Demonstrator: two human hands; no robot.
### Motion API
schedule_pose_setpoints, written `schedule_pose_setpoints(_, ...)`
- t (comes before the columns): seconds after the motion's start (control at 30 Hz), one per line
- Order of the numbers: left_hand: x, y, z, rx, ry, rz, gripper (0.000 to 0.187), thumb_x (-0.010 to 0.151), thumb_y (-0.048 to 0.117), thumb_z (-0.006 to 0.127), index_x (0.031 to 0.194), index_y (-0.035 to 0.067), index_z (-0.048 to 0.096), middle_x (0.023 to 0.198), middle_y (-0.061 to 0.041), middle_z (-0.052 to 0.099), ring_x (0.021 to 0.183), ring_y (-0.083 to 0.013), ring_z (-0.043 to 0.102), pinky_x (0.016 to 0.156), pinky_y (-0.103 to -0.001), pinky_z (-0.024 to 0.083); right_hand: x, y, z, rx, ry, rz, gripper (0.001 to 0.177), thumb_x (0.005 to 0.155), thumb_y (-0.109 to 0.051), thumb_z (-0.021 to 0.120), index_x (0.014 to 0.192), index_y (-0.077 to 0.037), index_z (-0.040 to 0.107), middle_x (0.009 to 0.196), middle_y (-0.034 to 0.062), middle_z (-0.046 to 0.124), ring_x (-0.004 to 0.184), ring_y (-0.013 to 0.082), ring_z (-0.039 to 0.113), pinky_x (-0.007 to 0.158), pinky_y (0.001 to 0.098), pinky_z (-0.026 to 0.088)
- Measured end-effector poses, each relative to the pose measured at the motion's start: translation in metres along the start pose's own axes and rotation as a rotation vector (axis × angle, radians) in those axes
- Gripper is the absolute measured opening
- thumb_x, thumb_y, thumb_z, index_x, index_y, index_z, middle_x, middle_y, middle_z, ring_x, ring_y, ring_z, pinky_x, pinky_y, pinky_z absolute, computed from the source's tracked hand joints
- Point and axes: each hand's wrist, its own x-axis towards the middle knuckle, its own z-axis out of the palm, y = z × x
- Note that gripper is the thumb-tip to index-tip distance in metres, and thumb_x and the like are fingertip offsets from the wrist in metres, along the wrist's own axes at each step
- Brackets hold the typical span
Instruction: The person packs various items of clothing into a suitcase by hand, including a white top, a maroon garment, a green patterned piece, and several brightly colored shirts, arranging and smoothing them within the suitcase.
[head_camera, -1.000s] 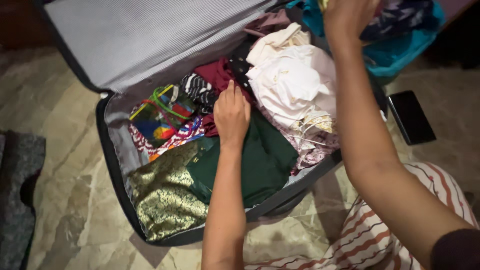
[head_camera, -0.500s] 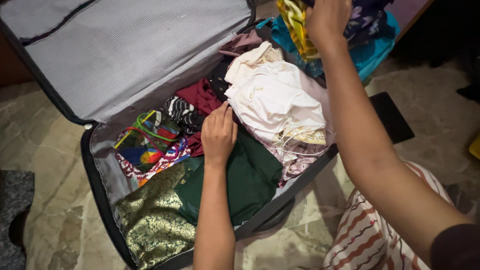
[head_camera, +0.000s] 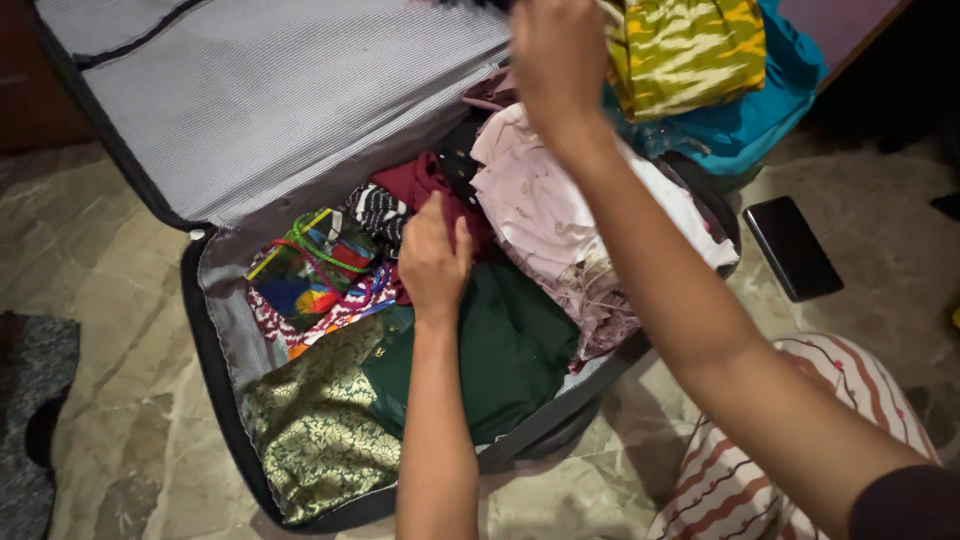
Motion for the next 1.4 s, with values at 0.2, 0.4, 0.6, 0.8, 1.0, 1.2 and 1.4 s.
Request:
schedule_pose_setpoints(0.2,-0.041,-0.057,0.030,-0.207,0.147,-0.591,0.067,0.115,0.051,0.037,0.145,-0.008,0.051,0.109,-0.027,0.065,0.102,-0.0454,0.060,0.093,-0.050,0.045,-0.024,-0.110,0.001,0.890,-0.331,0.733,0.033,0.109,-0.027,0.062,0.127,0.000,0.063,0.111,0.0102,0.074,0.102,0.0161,0.067,0.095,0.0338,0.054)
schedule_pose_setpoints(0.4,-0.059,-0.108,0.052,-0.404,0.342,-1.058,0.070,0.118,0.055,0.049,0.128,-0.015,0.046,0.121,-0.032,0.056,0.113,-0.0455,0.054,0.100,-0.049,0.044,-0.140,-0.126,0.040,1.363,-0.630,1.311,0.039,0.098,-0.030,0.068,0.125,-0.001,0.065,0.114,0.0068,0.073,0.099,0.0115,0.068,0.089,0.0289,0.055)
schedule_pose_setpoints(0.6,-0.018,-0.063,0.000,-0.214,0.105,-1.091,0.084,0.084,0.036,0.072,0.152,-0.001,0.039,0.139,-0.027,0.060,0.125,-0.0398,0.060,0.106,-0.044,0.045,-0.201,-0.107,0.067,1.049,-0.842,1.174,0.042,0.091,-0.025,0.078,0.122,0.001,0.068,0.108,0.0081,0.077,0.095,0.0137,0.070,0.085,0.0298,0.057)
schedule_pose_setpoints(0.8,-0.019,-0.042,-0.001,0.395,-0.017,-0.650,0.081,0.090,0.035,0.074,0.151,-0.003,0.038,0.161,-0.027,0.033,0.151,-0.0415,0.027,0.125,-0.054,0.027,-0.204,-0.127,0.050,0.542,-0.608,0.401,0.076,0.086,-0.022,0.077,0.147,0.006,0.042,0.148,0.0283,0.048,0.139,0.0415,0.044,0.116,0.0447,0.037)
schedule_pose_setpoints(1.0,-0.060,-0.075,0.039,0.650,-0.223,-0.261,0.066,0.102,0.029,0.051,0.161,0.004,0.035,0.171,-0.017,0.025,0.159,-0.0331,0.019,0.128,-0.054,0.016,-0.223,-0.133,0.037,0.352,-0.855,-0.019,0.060,0.106,-0.028,0.052,0.160,-0.006,0.036,0.169,0.0125,0.033,0.158,0.0303,0.029,0.128,0.0476,0.025)
schedule_pose_setpoints(1.2,-0.090,-0.105,0.066,0.394,-0.382,-0.420,0.063,0.103,0.027,0.043,0.160,0.003,0.033,0.169,-0.017,0.025,0.157,-0.0327,0.019,0.124,-0.055,0.016,-0.251,-0.127,0.048,0.302,-1.056,0.014,0.063,0.108,-0.041,0.038,0.159,-0.004,0.033,0.166,0.0140,0.032,0.156,0.0280,0.023,0.126,0.0471,0.018)
schedule_pose_setpoints(1.4,-0.096,-0.114,0.076,0.371,-0.486,-0.473,0.063,0.103,0.029,0.040,0.160,0.004,0.031,0.169,-0.015,0.022,0.156,-0.0321,0.017,0.124,-0.054,0.015,-0.266,-0.126,0.057,0.282,-1.170,0.029,0.062,0.109,-0.043,0.033,0.157,-0.004,0.037,0.166,0.0131,0.034,0.157,0.0267,0.024,0.127,0.0466,0.016)
